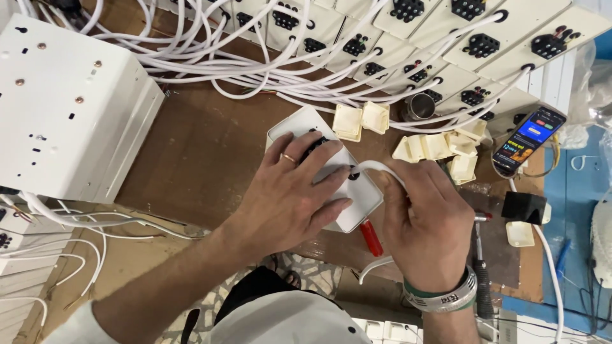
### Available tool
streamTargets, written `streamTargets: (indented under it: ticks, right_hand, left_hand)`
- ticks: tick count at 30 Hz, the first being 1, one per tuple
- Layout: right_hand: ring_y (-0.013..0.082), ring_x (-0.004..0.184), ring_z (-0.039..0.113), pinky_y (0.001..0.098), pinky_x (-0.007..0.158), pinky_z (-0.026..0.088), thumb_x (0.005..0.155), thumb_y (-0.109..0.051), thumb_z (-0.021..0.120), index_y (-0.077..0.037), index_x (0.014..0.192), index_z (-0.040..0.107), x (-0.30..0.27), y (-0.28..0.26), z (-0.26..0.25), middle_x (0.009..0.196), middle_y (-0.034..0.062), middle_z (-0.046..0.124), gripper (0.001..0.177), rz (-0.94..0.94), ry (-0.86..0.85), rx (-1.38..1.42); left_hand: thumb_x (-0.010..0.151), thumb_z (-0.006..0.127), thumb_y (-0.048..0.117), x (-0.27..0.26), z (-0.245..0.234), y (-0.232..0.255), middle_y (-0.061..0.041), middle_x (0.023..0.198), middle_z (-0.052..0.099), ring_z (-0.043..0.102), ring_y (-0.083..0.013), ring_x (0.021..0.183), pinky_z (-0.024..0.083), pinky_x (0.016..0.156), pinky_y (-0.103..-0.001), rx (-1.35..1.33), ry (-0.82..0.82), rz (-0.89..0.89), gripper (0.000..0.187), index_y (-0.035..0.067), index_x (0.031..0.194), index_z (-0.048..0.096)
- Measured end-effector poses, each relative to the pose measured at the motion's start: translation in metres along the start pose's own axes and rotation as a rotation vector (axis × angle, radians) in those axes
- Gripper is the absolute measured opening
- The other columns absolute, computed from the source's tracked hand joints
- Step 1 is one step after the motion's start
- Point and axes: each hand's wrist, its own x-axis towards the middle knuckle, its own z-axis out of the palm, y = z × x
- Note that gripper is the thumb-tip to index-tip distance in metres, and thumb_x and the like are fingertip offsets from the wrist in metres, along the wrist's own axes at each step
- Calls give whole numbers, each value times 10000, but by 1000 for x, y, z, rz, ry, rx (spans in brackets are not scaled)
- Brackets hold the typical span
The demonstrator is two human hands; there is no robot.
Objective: Assembling and securing components of electrical control boxes using a screwdriver.
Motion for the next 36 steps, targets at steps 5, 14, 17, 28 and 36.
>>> streamTargets:
  ticks: [5, 14, 17, 28, 36]
  right_hand:
    - [304, 755, 675, 383, 633, 527, 955, -4, 706, -32, 1108, 712, -4, 4, 1, 939, 132, 685, 156, -118, -10, -40]
    - [267, 673, 680, 386, 566, 508, 900, -115, 793, 5, 991, 699, -56, 27, 23, 789, 140, 661, 178, 134, -9, 24]
    - [266, 721, 690, 386, 605, 531, 856, -144, 806, 11, 1053, 709, -59, 31, 22, 831, 151, 668, 269, 106, 15, 43]
    - [279, 843, 716, 392, 673, 566, 802, -214, 855, -4, 1106, 719, -80, 45, 15, 925, 153, 699, 394, 202, 1, -80]
    - [306, 903, 715, 378, 726, 572, 801, -132, 829, -46, 1079, 726, -91, 52, 7, 1047, 128, 718, 309, 84, 59, 70]
  left_hand:
    - [971, 673, 382, 4, -1, -1, -139, 1380, 531, 451, -374, 1320, 394, 1088, -563, 24, -26, 23, 393, 71, 1208, 701]
    - [898, 786, 289, -10, 9, 1, -155, 1452, 518, 495, -373, 1359, 437, 1143, -494, -204, 187, -72, 595, 16, 1373, 554]
    - [867, 838, 215, -15, 21, 11, -197, 1493, 477, 500, -368, 1394, 465, 1176, -459, -328, 371, -125, 730, -9, 1447, 457]
    - [843, 840, 110, -41, 32, 12, -192, 1485, 498, 522, -332, 1387, 485, 1152, -427, -317, 496, -332, 730, 23, 1458, 457]
    - [829, 833, 137, -43, 46, 29, -172, 1481, 520, 500, -372, 1391, 420, 1186, -492, -204, 472, -297, 736, 11, 1447, 455]
